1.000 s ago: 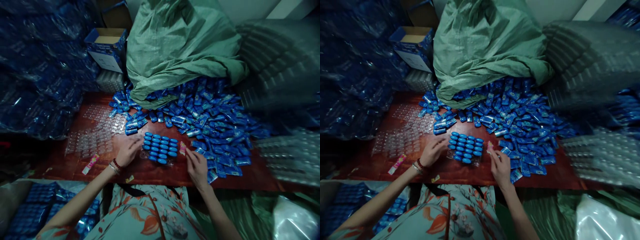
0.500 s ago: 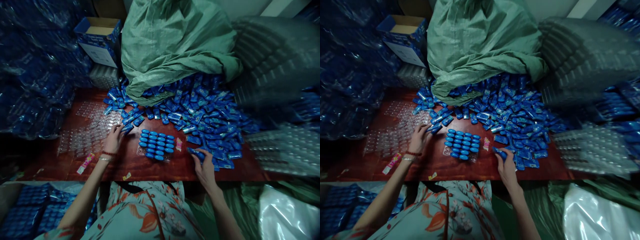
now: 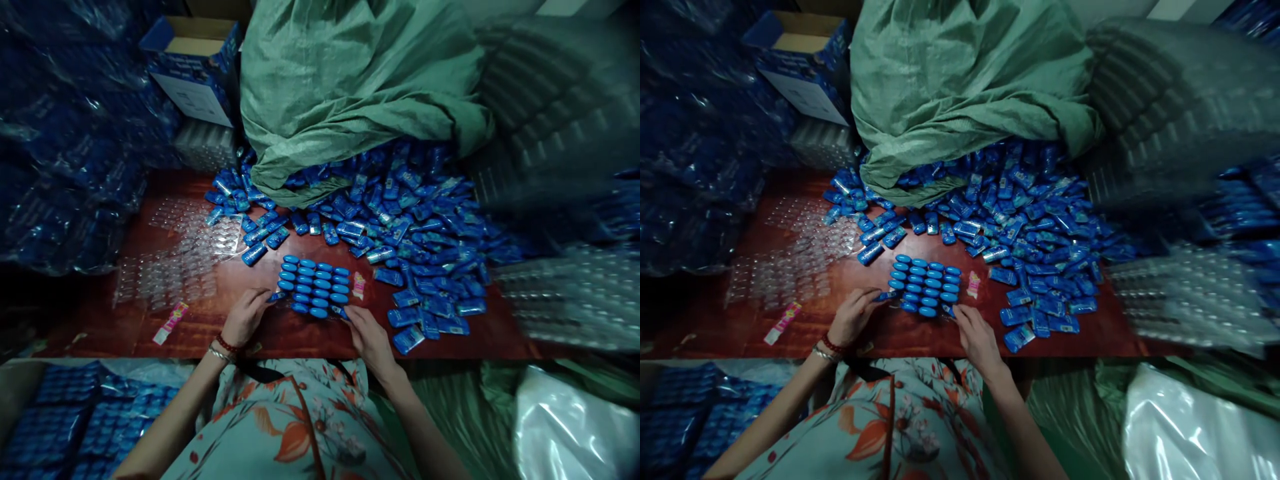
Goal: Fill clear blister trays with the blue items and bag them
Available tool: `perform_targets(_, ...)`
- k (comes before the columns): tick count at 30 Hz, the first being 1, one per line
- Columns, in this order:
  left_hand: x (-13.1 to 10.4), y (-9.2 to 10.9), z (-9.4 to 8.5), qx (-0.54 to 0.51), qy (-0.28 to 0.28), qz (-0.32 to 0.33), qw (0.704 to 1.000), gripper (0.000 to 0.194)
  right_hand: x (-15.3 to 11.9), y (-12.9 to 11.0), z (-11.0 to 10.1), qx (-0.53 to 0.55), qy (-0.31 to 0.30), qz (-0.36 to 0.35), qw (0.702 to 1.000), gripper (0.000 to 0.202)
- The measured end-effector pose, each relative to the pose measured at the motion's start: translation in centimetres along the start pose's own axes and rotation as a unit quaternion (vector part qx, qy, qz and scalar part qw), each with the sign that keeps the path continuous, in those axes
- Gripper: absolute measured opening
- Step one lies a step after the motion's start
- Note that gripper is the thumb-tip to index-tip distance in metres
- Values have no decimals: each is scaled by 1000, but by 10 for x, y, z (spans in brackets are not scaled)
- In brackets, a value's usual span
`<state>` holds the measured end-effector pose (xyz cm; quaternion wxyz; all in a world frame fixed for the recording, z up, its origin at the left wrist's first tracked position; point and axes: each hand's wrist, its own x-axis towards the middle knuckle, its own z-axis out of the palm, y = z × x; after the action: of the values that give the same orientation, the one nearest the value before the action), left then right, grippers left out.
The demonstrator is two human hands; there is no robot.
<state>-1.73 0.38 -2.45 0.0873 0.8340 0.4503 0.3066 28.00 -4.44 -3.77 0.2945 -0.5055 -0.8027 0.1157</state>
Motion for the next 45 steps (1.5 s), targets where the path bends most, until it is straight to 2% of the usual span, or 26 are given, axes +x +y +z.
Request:
perform_targets(5,18,-3,-9,75,-117,136,981,27,17,-2,-22,-91,-88,-64,990,41)
perform_targets(9,35,2,-12,111,-188,181,959,25,40,-8,-31,-186,-138,-104,967,34)
perform_targets(13,36,9,-7,115,-233,196,945,27,52,-16,-29,-237,-201,-104,945,37)
perform_targets(15,30,10,-3,110,-218,174,954,30,50,-20,-26,-240,-211,-77,944,38)
perform_targets(17,22,7,0,92,-171,141,971,34,43,-23,-23,-234,-193,-43,952,41)
perform_targets(20,16,-9,4,42,-58,61,996,35,26,-26,-16,-224,-119,5,967,42)
perform_targets(23,23,-32,5,54,30,-63,996,34,7,-24,-10,-182,-19,71,981,41)
perform_targets(25,31,-48,6,128,19,-133,983,38,-4,-18,-11,-139,42,130,981,38)
perform_targets(27,38,-59,7,206,-40,-163,964,42,-16,-7,-19,-114,102,187,970,34)
perform_targets(29,41,-64,9,252,-95,-157,950,42,-29,6,-34,-117,162,237,951,31)
perform_targets(31,37,-64,11,260,-119,-134,949,40,-44,18,-53,-126,197,275,933,29)
perform_targets(33,27,-60,11,227,-110,-114,961,39,-58,25,-69,-124,174,299,930,30)
perform_targets(36,2,-51,7,137,-92,-101,981,35,-74,26,-78,-128,75,313,938,32)
perform_targets(38,-18,-42,0,85,-103,-108,985,32,-79,24,-74,-140,33,323,936,35)
perform_targets(41,-44,-22,-15,28,-123,-150,981,31,-81,20,-63,-148,26,336,930,43)
perform_targets(43,-56,-7,-24,7,-119,-176,977,31,-79,19,-55,-159,21,316,935,49)
perform_targets(45,-61,7,-30,-8,-113,-168,979,29,-74,16,-47,-176,-1,270,947,49)
